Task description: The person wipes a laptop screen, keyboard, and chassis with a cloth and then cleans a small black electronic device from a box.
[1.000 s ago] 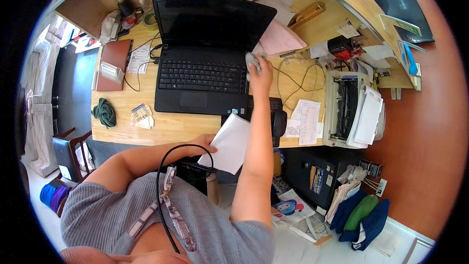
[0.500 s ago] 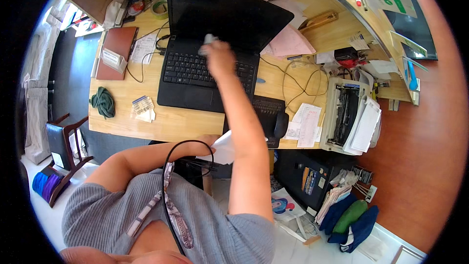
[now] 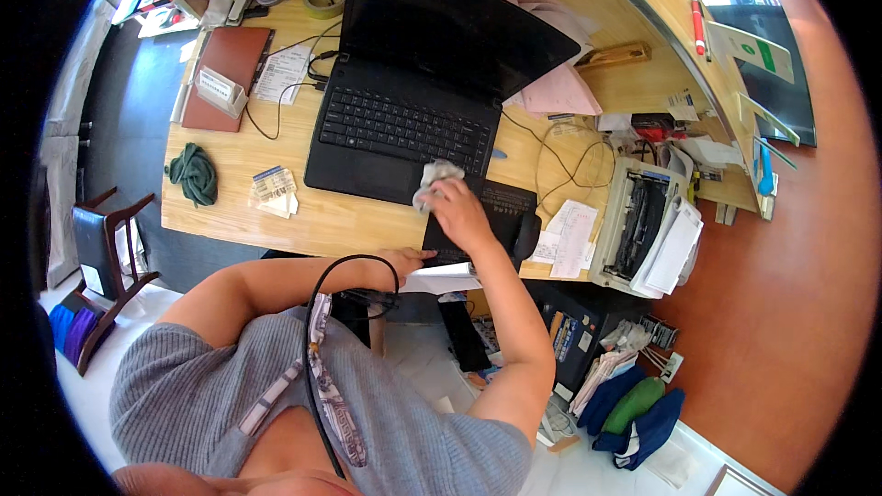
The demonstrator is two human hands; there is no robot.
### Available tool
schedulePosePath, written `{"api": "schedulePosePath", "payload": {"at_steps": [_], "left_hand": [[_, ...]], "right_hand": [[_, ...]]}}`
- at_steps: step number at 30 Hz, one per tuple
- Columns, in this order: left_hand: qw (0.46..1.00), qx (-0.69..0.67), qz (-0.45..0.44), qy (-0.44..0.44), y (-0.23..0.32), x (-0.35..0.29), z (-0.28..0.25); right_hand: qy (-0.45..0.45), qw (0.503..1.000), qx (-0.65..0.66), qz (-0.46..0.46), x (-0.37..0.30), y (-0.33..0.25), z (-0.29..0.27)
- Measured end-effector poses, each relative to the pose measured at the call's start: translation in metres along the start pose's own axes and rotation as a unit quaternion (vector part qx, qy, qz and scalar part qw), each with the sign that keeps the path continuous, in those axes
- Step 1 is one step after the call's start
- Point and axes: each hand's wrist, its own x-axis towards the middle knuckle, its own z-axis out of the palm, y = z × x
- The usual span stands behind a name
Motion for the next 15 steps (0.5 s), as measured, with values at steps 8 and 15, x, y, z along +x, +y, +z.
{"api": "schedulePosePath", "payload": {"at_steps": [8, 15], "left_hand": [[0.998, -0.034, 0.019, 0.044, -0.008, -0.002, 0.008], [0.998, 0.033, 0.005, 0.057, -0.013, 0.007, 0.019]], "right_hand": [[0.316, 0.936, -0.102, 0.119, 0.139, 0.006, 0.013], [0.064, 0.997, 0.010, 0.032, 0.055, -0.085, 0.061]]}}
